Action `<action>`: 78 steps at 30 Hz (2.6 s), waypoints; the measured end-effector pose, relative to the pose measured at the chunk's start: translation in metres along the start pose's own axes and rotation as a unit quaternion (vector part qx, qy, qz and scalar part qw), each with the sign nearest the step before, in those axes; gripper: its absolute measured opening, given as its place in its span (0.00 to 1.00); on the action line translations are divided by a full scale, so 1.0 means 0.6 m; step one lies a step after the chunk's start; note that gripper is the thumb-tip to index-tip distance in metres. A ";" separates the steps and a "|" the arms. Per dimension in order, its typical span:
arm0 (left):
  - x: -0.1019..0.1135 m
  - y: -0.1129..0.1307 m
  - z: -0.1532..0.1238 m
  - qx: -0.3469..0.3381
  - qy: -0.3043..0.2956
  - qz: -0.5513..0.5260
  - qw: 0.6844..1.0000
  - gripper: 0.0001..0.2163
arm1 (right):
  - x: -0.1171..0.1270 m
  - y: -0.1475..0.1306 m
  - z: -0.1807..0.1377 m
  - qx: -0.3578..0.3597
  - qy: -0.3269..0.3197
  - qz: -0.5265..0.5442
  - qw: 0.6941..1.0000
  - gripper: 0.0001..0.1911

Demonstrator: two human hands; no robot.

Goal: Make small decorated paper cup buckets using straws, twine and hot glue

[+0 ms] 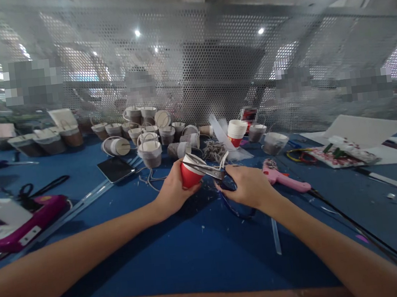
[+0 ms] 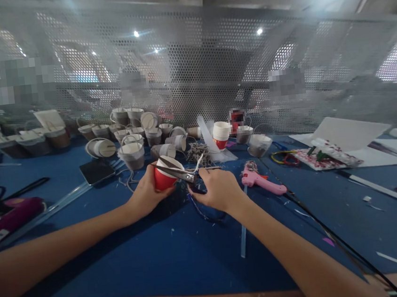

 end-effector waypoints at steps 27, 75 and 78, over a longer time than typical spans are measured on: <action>-0.012 -0.031 0.016 0.121 -0.030 -0.317 0.940 0.33 | -0.002 0.075 0.015 -0.182 0.008 -0.009 0.983 0.12; -0.011 -0.009 0.002 0.053 -0.067 -0.281 0.956 0.29 | 0.002 0.030 0.009 -0.069 -0.105 -0.078 0.989 0.20; -0.011 -0.008 0.003 0.063 -0.074 -0.277 0.956 0.29 | 0.006 0.034 0.010 -0.070 -0.100 -0.099 0.987 0.20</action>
Point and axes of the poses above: each hand's wrist, its own z-axis towards the middle knuckle, its own x-axis out of the back of the hand, y = z × x, the point moved 5 cm from there along z, towards the middle knuckle, and after that the axes turned 6 degrees about y, right-handed, at the moved point
